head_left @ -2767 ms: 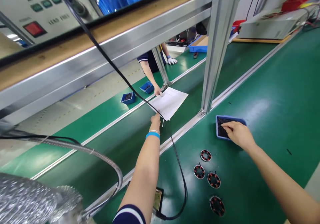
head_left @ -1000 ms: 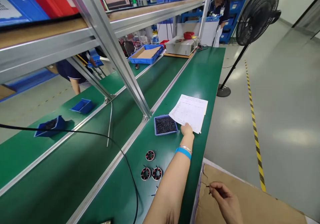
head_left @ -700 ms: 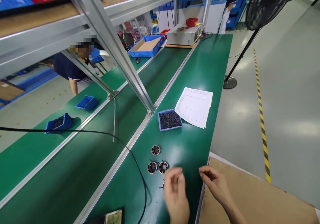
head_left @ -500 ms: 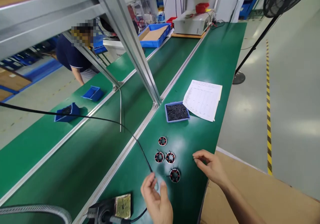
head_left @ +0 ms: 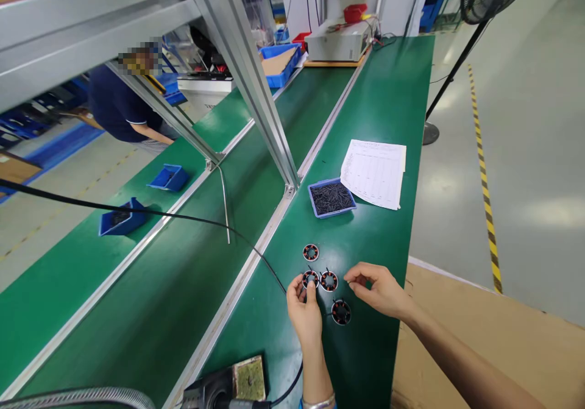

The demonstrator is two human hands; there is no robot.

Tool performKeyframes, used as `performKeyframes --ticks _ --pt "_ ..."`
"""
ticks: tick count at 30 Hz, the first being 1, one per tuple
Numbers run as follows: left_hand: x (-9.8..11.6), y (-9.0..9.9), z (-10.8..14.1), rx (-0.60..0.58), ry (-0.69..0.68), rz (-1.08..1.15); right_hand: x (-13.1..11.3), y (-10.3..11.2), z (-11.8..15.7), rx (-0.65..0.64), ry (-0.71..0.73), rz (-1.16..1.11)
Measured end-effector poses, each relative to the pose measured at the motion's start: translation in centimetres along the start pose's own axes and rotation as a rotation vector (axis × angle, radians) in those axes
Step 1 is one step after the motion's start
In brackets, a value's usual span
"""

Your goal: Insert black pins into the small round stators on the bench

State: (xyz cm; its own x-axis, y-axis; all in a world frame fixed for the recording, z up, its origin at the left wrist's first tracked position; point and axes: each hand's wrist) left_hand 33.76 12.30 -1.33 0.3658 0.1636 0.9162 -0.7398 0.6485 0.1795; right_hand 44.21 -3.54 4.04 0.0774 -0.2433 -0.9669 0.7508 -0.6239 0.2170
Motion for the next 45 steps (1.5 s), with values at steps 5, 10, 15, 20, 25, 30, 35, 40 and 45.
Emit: performKeyframes --ticks 5,10,15,20,25,30,35,40,45 --pt "-0.6 -0.2 -0.9 -0.057 -0.045 0.114 -1.0 0.6 -2.8 -0.077 0.108 0.056" --pt "-0.3 -0.8 -1.2 0.050 -0.060 0.161 -1.6 -1.1 -6.7 -0.131 0.325 0.237" --pt "-0.2 -1.7 -1.1 0.197 -0.076 0.141 -1.5 -2.9 -9.4 -0.263 0.468 0.481" --pt "-0.5 -2.5 -1.0 0.171 -0.151 0.213 -1.3 -1.9 -10.2 -0.316 0.396 0.489" --pt "-0.5 -2.7 -0.8 0.114 -0.147 0.289 -1.7 -1.0 -10.9 -0.423 0.375 0.486" --pt "-0.7 -2.7 -0.6 0.096 -0.170 0.341 -2.4 -1.7 -10.9 -0.488 0.377 0.447" --pt "-0.7 -2.8 -0.5 0.080 -0.167 0.366 -3.0 -2.5 -11.3 -0.555 0.379 0.524" --pt "-0.6 -2.8 -0.5 0.082 -0.152 0.374 -3.3 -2.7 -11.6 -0.590 0.361 0.574" --pt "-0.6 -2.8 -0.4 0.048 -0.177 0.429 -4.3 -2.9 -12.1 -0.721 0.302 0.716"
Point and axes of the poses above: each hand's wrist, its own z-axis away from the middle knuckle, its own y-axis out of the back of the hand, x = y × z, and after that the axes turned 9 degrees about -x, right-handed
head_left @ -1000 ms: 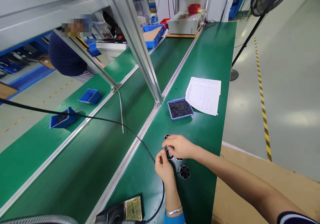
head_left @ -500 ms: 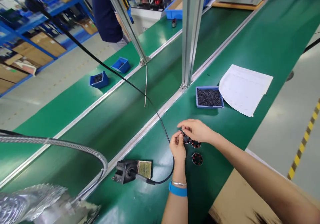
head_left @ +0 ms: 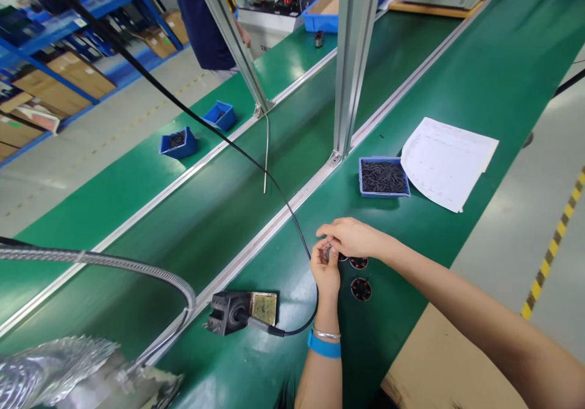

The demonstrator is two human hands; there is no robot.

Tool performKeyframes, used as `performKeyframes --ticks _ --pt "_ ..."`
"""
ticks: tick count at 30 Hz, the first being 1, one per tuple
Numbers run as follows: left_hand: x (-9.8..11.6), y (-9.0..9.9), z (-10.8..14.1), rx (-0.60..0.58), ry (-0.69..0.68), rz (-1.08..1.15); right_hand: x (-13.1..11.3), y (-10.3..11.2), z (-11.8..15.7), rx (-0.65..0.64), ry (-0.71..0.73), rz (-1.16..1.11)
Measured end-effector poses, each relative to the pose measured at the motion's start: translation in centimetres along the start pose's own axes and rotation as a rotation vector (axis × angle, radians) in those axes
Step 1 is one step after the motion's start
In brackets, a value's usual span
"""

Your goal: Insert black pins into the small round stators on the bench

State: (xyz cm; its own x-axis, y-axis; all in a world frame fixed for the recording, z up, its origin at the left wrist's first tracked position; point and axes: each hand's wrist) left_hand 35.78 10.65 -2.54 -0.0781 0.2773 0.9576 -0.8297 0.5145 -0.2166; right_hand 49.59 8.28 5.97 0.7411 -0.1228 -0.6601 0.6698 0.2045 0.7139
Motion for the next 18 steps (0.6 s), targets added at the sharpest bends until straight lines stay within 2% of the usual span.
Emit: performKeyframes --ticks 2,3,7,11,14,18 --pt "0.0 0.2 0.2 -0.003 -0.028 0.023 0.1 0.7 0.0 -0.031 -0.015 -0.003" --pt "-0.1 0.3 0.2 -0.007 -0.035 0.031 0.3 1.0 0.2 0.000 -0.019 -0.038" --pt "-0.1 0.7 0.5 -0.025 -0.031 0.060 1.7 1.7 1.7 0.267 -0.036 -0.313" --pt "0.2 0.5 0.1 -0.069 0.018 -0.011 2.4 0.6 2.7 0.366 0.000 -0.460" --pt "0.4 0.1 -0.4 -0.102 0.081 -0.117 2.2 -0.6 2.3 0.412 0.044 -0.471" --pt "0.2 -0.3 -0.8 -0.096 0.074 -0.201 1.8 -1.1 1.7 0.434 0.073 -0.439"
Point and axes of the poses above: each hand's wrist, its own z-axis away from the middle knuckle, its own y-axis out of the back of the hand, x = y × z, and after that the axes turned 9 degrees about -x, right-handed
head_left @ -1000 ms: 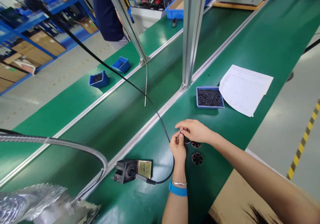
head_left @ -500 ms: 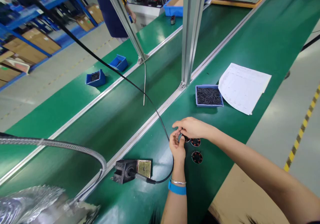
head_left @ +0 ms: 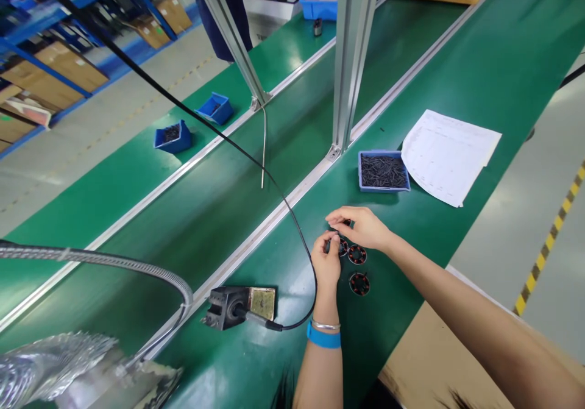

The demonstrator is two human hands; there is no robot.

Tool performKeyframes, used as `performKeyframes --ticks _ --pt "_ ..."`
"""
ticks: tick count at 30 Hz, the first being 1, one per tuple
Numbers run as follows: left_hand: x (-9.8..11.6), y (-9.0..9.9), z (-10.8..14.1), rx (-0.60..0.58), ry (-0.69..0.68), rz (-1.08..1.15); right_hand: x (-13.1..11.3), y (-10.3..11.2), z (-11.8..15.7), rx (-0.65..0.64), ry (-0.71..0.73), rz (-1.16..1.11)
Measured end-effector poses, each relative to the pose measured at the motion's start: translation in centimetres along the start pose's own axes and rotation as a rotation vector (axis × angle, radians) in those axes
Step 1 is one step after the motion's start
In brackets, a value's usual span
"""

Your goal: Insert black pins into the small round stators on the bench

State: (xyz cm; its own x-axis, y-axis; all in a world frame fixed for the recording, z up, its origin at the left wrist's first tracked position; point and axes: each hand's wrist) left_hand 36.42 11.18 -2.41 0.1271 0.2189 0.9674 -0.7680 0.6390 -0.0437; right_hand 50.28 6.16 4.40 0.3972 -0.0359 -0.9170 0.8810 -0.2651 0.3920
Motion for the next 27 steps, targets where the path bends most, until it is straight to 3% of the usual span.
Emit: performKeyframes --ticks 10,17,20,22,24,25,27 --pt "-0.3 0.1 0.1 0.014 -0.013 -0.020 0.3 0.0 -0.1 -0.052 0.027 0.116" --pt "0.9 0.2 0.4 -0.004 -0.024 0.103 0.1 0.0 0.2 -0.214 0.049 0.219" --pt "1.2 0.5 0.6 -0.053 0.016 0.088 0.2 2.5 0.0 -0.014 0.044 0.195" --pt "1.2 0.7 0.8 -0.078 0.039 0.047 0.9 5.0 -0.7 0.223 -0.041 0.232" --pt "1.3 0.8 1.1 -0.077 0.051 0.010 2.2 7.7 -1.7 0.376 -0.183 0.377" --pt "1.4 0.9 1.3 -0.071 0.053 0.000 2.9 8.8 -2.4 0.388 -0.261 0.480" --pt "1.8 1.0 1.7 -0.056 0.065 -0.018 4.5 10.4 -3.6 0.282 -0.407 0.686"
Point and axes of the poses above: each hand's wrist, its own z-axis away from the middle knuckle, its own y-axis out of the back of the hand, x = y × z, and after that the axes turned 9 degrees about -x, right-handed
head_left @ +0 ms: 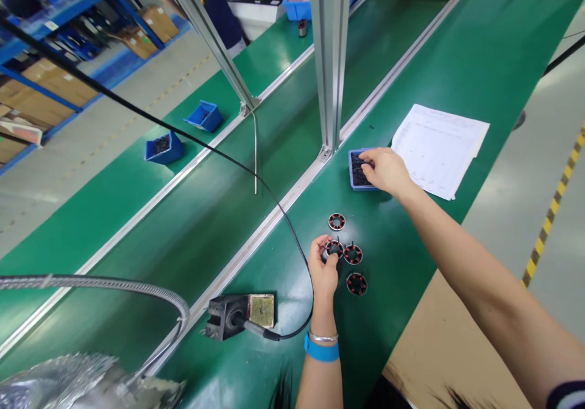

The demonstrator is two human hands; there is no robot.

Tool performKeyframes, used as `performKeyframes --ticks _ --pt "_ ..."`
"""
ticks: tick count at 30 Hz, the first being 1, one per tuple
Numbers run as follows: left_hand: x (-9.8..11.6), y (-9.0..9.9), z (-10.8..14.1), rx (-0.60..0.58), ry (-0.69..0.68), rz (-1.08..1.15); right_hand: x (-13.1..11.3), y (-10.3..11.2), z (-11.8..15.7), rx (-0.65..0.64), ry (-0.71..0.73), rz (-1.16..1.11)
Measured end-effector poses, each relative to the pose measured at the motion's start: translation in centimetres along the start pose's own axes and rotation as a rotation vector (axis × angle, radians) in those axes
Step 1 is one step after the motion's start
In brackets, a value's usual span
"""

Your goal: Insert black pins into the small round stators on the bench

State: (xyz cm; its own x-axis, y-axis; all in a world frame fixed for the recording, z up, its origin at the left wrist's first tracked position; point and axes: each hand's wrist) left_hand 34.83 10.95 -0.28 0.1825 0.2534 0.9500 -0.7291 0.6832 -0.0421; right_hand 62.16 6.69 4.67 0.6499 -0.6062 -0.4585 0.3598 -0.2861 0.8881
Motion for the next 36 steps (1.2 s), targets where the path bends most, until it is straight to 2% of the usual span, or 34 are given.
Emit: performKeyframes --ticks 3,5,7,12,15,17,20,21,24,26,30,33,36 --pt "1.3 0.1 0.2 0.079 0.066 -0.078 0.8 -0.6 -1.8 -0.187 -0.031 0.223" --pt "2.6 0.1 -0.4 0.142 0.106 -0.169 0.6 -0.9 -2.0 -0.223 -0.033 0.251" --pt "3.8 -0.1 -1.7 0.148 0.098 -0.288 0.3 -1.1 -1.9 -0.215 -0.044 0.238" --pt "5.7 -1.2 -7.2 -0.051 0.056 -0.627 0.3 -1.2 -1.7 -0.198 -0.073 0.178" --pt "5.7 -1.4 -9.3 -0.226 0.099 -0.702 0.4 -1.0 -1.3 -0.154 -0.062 0.094" --pt "5.3 -1.1 -9.7 -0.315 0.135 -0.717 0.0 -0.7 -0.3 -0.098 -0.052 0.059" --pt "4.4 -0.2 -9.5 -0.323 0.177 -0.705 -1.5 -0.8 2.5 -0.055 -0.088 -0.021" --pt "4.2 0.1 -9.3 -0.313 0.196 -0.669 -2.3 -1.2 3.5 -0.106 -0.102 -0.079" --pt "3.9 0.4 -9.2 -0.303 0.276 -0.454 -4.5 -3.5 6.2 -0.376 -0.120 -0.282" --pt "4.1 0.3 -9.3 -0.320 0.313 -0.348 -5.8 -5.4 7.1 -0.450 -0.128 -0.375" --pt "4.5 0.2 -9.6 -0.322 0.285 -0.335 -7.5 -7.7 7.2 -0.344 -0.170 -0.530" --pt "4.3 0.8 -9.8 -0.346 0.217 -0.361 -7.9 -8.1 7.0 -0.292 -0.180 -0.653" --pt "3.8 1.6 -10.2 -0.401 0.186 -0.407 -7.7 -8.3 6.9 -0.250 -0.130 -0.726"
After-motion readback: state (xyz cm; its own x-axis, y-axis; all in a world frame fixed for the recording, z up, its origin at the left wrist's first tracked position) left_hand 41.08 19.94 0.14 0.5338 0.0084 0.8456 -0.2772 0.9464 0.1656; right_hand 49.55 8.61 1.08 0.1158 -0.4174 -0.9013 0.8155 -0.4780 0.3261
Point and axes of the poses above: each hand's wrist, its own z-axis away from the middle knuckle, its own y-axis out of the back of the hand, x = y × z, and after that the axes turned 9 degrees about -x, right-handed
